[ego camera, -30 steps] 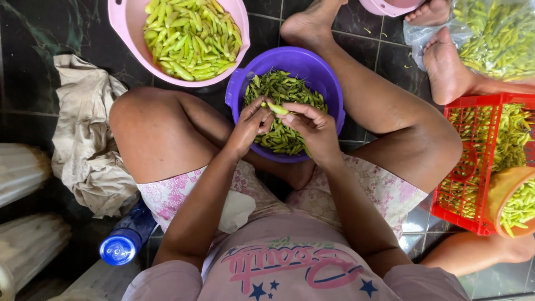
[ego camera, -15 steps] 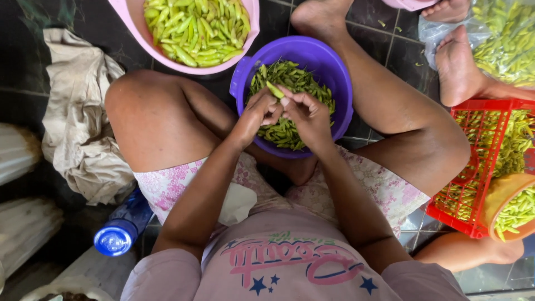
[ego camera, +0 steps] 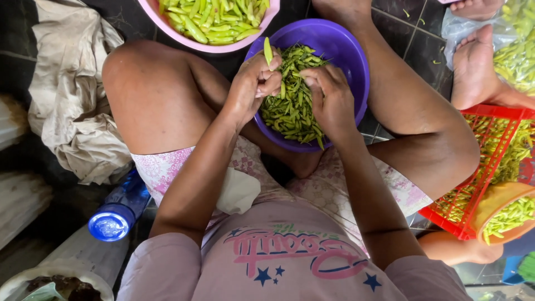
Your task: A person sitting on the floor manually removes stems from green vegetables and sorts them into plastic bowls.
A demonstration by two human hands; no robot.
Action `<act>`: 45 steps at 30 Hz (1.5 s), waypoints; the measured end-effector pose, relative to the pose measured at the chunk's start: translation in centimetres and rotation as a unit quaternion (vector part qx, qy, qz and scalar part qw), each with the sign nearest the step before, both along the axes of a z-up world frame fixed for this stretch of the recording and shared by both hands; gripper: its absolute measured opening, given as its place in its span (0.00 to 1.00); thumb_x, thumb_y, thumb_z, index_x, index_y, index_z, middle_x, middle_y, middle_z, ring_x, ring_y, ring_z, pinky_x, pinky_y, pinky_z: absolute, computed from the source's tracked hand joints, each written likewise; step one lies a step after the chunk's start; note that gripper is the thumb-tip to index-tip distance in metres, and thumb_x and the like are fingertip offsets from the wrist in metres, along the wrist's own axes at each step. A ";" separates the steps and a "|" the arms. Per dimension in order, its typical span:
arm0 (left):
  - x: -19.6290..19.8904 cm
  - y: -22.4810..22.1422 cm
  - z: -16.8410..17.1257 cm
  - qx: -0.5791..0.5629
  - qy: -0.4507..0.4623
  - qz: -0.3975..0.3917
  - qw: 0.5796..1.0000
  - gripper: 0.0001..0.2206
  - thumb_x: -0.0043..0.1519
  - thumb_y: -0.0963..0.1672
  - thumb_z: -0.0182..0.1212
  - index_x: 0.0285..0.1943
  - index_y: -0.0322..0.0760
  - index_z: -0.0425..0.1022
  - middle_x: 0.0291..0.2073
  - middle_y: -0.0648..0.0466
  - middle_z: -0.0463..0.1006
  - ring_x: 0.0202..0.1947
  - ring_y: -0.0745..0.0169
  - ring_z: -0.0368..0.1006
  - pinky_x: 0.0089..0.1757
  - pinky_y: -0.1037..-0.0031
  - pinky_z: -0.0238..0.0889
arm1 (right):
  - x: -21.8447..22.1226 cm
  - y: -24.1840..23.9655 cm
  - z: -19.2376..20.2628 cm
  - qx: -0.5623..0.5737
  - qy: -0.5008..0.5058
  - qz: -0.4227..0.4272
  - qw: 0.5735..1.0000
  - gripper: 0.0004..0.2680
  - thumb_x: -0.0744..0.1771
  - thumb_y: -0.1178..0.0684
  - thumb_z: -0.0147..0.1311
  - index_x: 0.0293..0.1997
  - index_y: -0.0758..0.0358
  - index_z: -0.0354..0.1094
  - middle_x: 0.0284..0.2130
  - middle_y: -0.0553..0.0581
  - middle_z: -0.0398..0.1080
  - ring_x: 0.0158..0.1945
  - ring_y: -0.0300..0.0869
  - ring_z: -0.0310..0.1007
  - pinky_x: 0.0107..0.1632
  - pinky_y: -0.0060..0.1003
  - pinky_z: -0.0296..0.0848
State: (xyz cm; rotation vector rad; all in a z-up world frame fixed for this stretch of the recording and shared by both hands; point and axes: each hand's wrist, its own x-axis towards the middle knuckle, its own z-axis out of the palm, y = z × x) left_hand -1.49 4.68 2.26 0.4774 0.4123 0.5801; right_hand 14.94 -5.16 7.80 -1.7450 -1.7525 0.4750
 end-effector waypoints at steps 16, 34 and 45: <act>0.9 -0.7 -1.5 0.254 0.002 0.079 0.964 0.13 0.71 0.38 0.31 0.42 0.34 0.66 0.14 0.61 0.57 0.13 0.75 0.44 0.23 0.80 0.51 | 0.3 0.6 -1.2 -0.267 0.056 -0.003 0.962 0.12 0.72 0.56 0.56 0.62 0.67 0.65 0.43 0.69 0.75 0.51 0.61 0.75 0.49 0.60 0.74; 0.5 -0.7 -2.4 0.265 -0.022 0.058 0.962 0.14 0.70 0.37 0.29 0.44 0.34 0.66 0.14 0.61 0.57 0.14 0.75 0.43 0.24 0.81 0.49 | 4.3 -2.4 -2.9 -0.204 0.258 -0.012 0.944 0.06 0.69 0.59 0.63 0.43 0.72 0.70 0.46 0.70 0.75 0.51 0.53 0.78 0.45 0.47 0.79; 1.1 -1.8 -3.9 0.243 -0.004 0.034 0.969 0.15 0.69 0.37 0.30 0.48 0.33 0.69 0.16 0.62 0.59 0.15 0.78 0.46 0.25 0.82 0.50 | 0.9 2.7 2.0 -0.208 0.271 0.035 0.939 0.13 0.71 0.60 0.57 0.62 0.74 0.67 0.40 0.69 0.75 0.39 0.43 0.77 0.40 0.36 0.82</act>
